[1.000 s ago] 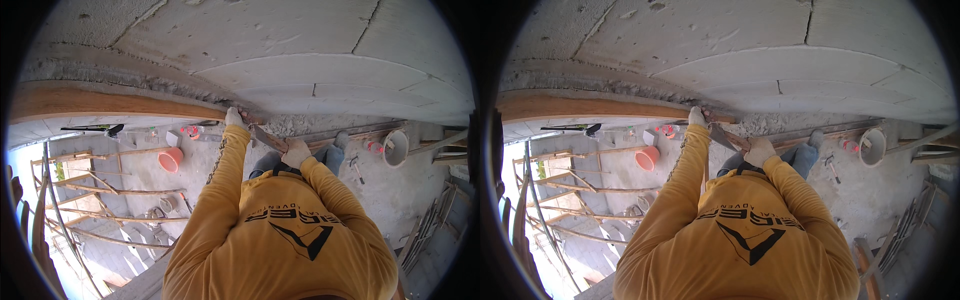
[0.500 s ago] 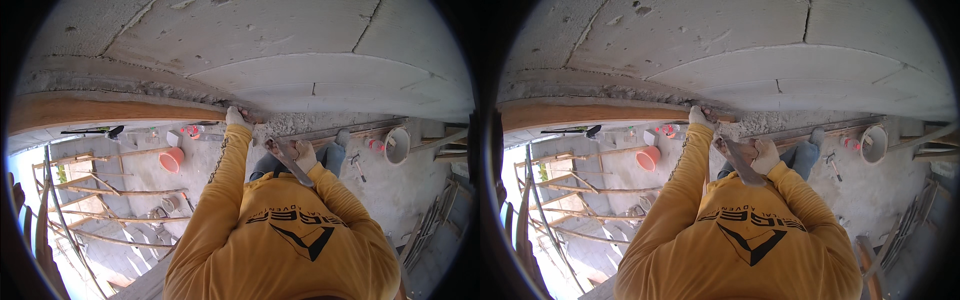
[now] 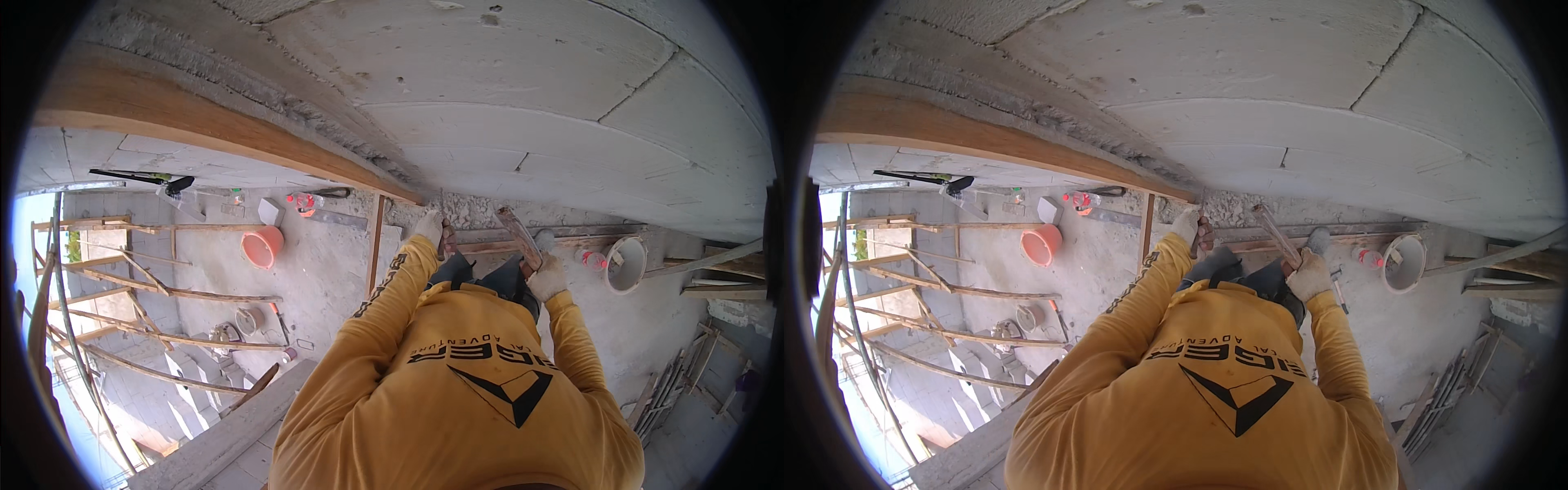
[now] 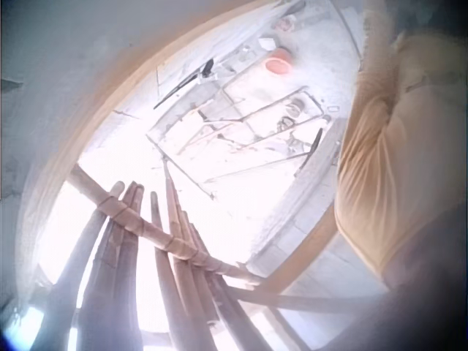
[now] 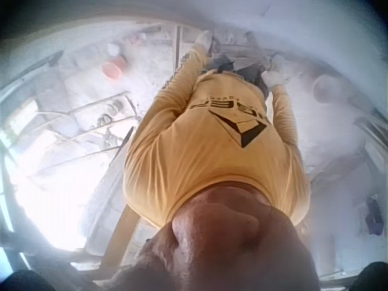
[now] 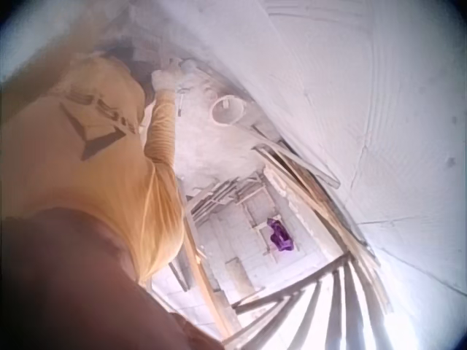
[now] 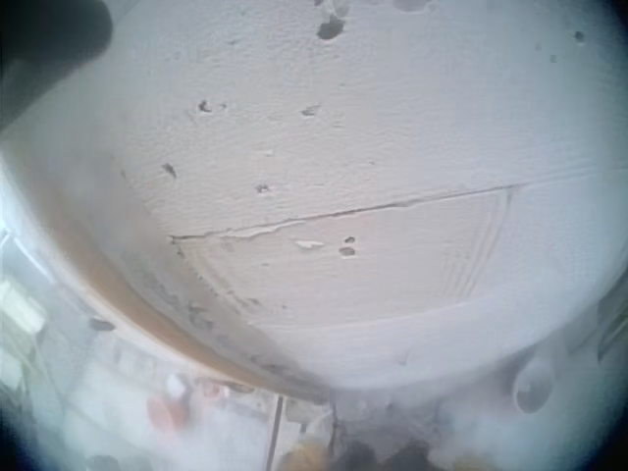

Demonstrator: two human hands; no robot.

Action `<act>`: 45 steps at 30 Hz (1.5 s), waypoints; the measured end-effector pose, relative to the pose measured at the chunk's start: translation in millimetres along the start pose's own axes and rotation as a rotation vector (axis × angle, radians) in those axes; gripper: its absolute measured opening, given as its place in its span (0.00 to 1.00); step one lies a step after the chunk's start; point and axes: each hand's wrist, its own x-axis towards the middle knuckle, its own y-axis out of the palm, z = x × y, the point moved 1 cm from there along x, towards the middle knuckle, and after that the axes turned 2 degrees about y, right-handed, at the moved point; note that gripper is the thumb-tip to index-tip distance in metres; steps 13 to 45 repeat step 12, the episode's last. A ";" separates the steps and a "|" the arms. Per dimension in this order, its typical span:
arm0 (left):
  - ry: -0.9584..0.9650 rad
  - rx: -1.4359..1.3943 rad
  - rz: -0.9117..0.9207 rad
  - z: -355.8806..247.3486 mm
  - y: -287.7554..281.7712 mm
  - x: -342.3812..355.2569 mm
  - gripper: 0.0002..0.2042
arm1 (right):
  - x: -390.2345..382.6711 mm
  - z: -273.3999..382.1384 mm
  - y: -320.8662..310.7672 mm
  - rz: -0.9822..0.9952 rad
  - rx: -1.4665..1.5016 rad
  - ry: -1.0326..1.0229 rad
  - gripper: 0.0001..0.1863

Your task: The person prepares the wall for a door frame by striking the edge of the masonry with an axe and then applying a layer of cement with a trowel.

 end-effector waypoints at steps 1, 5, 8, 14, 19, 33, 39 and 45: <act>0.016 0.046 0.032 8.9 6.6 -14.6 0.13 | -11.0 -16.0 -2.8 0.005 -0.047 0.053 0.21; -0.068 -0.054 -0.065 23.9 -31.4 -47.0 0.14 | -59.0 -67.8 -13.4 0.095 -0.227 0.299 0.20; 0.005 0.201 -0.320 20.4 -63.3 -92.9 0.11 | -97.2 -145.2 7.1 0.253 -0.183 0.555 0.17; 0.314 -0.016 -0.586 38.4 -104.6 -170.8 0.15 | -115.0 -161.6 -13.7 0.422 0.088 0.939 0.15; 0.314 -0.016 -0.586 38.4 -104.6 -170.8 0.15 | -115.0 -161.6 -13.7 0.422 0.088 0.939 0.15; 0.314 -0.016 -0.586 38.4 -104.6 -170.8 0.15 | -115.0 -161.6 -13.7 0.422 0.088 0.939 0.15; 0.314 -0.016 -0.586 38.4 -104.6 -170.8 0.15 | -115.0 -161.6 -13.7 0.422 0.088 0.939 0.15; 0.314 -0.016 -0.586 38.4 -104.6 -170.8 0.15 | -115.0 -161.6 -13.7 0.422 0.088 0.939 0.15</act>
